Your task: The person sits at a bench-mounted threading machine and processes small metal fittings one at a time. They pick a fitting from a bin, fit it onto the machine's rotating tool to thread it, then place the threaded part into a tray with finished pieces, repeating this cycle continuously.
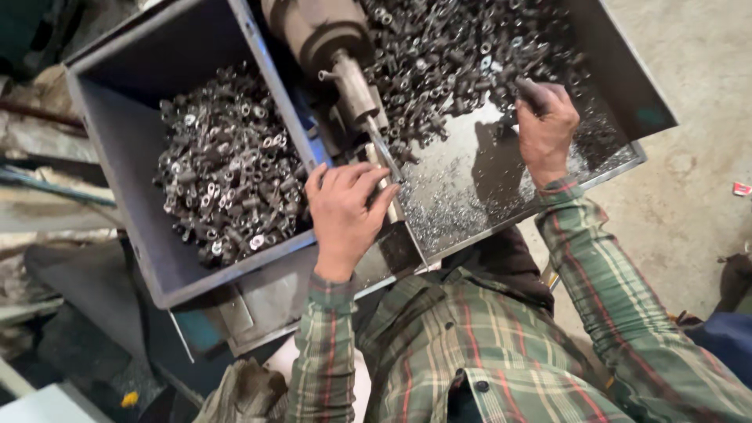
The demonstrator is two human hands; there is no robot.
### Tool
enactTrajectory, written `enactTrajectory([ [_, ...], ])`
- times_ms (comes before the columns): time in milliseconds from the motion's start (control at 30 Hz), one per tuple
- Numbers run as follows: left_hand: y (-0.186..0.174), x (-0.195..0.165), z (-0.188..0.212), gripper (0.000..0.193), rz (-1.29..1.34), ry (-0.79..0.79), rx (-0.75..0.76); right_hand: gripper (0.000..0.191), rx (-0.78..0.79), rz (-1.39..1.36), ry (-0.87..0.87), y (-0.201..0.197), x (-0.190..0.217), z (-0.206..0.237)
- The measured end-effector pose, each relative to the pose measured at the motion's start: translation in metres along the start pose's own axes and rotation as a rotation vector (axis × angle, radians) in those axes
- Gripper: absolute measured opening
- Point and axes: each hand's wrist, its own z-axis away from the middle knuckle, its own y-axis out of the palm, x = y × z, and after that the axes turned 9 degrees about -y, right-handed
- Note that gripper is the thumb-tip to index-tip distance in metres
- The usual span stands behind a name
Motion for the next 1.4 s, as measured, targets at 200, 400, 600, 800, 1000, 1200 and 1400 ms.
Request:
enactTrajectory([
  [200, -0.001, 0.001, 0.001, 0.019, 0.055, -0.019, 0.025, 0.027, 0.142, 0.262, -0.231, -0.018, -0.002, 0.006],
  [400, -0.003, 0.004, 0.001, 0.008, 0.061, -0.038, 0.022, 0.025, 0.391, 0.382, -0.265, -0.037, 0.006, 0.022],
  [600, -0.003, 0.003, 0.000, 0.021, 0.009, -0.005, 0.036, 0.037, 0.394, 0.613, -0.181, -0.016, 0.012, 0.036],
  [800, -0.006, -0.002, -0.002, 0.030, 0.008, 0.023, 0.079, 0.033, 0.497, 0.042, -0.080, -0.016, 0.035, 0.032],
  [1000, 0.003, 0.001, -0.002, 0.032, -0.066, 0.049, 0.156, 0.045, 0.781, -0.534, 0.195, 0.034, 0.087, 0.041],
  [1200, 0.010, 0.007, 0.001, 0.015, -0.151, 0.046, 0.163, 0.042, 0.672, -0.407, 0.154, 0.058, 0.114, 0.042],
  [1400, 0.017, 0.002, 0.006, 0.009, -0.257, 0.053, 0.108, 0.043, 0.603, -0.231, 0.062, 0.057, 0.130, 0.041],
])
